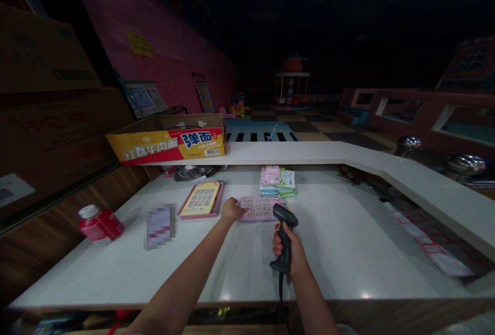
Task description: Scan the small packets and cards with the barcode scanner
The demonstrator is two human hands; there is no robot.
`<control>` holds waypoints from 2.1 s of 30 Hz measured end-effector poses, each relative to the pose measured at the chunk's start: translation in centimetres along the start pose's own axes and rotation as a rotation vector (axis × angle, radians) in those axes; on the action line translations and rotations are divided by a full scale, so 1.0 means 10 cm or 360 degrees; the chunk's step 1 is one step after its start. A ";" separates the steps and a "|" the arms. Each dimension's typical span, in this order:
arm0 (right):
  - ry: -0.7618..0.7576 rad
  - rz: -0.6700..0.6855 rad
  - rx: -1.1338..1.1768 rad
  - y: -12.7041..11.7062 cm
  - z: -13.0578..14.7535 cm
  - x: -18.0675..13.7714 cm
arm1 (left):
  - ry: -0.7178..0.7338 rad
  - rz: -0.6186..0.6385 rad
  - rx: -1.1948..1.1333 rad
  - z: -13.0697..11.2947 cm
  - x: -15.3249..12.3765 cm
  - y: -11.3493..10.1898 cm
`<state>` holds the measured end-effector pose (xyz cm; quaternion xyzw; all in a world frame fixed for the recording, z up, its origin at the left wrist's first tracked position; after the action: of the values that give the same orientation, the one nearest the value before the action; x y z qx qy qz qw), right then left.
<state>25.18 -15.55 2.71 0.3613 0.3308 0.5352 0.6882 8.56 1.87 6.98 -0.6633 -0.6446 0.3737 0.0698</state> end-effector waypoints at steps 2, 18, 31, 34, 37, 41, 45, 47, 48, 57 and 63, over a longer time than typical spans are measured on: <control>0.0003 0.0009 -0.0002 -0.01 0.00 0.01 | -0.0163 0.0271 -0.0348 0.01 -0.01 -0.02; 0.0027 0.0105 -0.0251 0.08 0.01 -0.12 | 0.0423 0.0460 -0.1725 0.85 -0.27 -0.69; -0.0032 0.0057 -0.1107 0.87 -0.54 -0.32 | 0.0534 0.0087 -0.2034 1.16 -0.22 -0.59; -0.0038 0.0161 -0.1165 1.09 -0.67 -0.38 | 0.0552 0.0061 -0.1996 1.15 -0.22 -0.59; -0.0037 0.0229 -0.1242 1.19 -0.74 -0.41 | 0.0569 0.0052 -0.1974 1.15 -0.23 -0.59; -0.0015 0.0269 -0.1286 1.23 -0.76 -0.41 | 0.0596 0.0050 -0.1989 1.12 -0.25 -0.58; -0.0001 0.0242 -0.1291 1.22 -0.76 -0.40 | 0.0558 -0.0038 -0.1859 1.10 -0.26 -0.56; 0.0003 0.0228 -0.1291 1.23 -0.75 -0.40 | 0.0571 -0.0043 -0.1876 1.10 -0.25 -0.56; 0.0006 0.0222 -0.1286 1.23 -0.75 -0.40 | 0.0582 -0.0023 -0.1908 1.11 -0.25 -0.56; -0.0003 0.0146 -0.1217 1.12 -0.69 -0.34 | 0.0551 0.0010 -0.2001 1.18 -0.18 -0.58; 0.0001 0.0068 -0.1181 0.94 -0.58 -0.30 | 0.0571 -0.0061 -0.2074 1.19 -0.15 -0.58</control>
<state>14.96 -16.10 7.94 0.0937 0.1069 0.6331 0.7609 -2.90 -3.23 2.46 -0.6102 -0.7283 -0.2085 -0.2320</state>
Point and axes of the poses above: each hand's wrist, its own x-axis towards the middle knuckle, its own y-axis out of the palm, z = x × y, the point moved 1 cm from there along x, towards the middle knuckle, and after that the axes turned 14 degrees about -y, right-handed, at the moved point
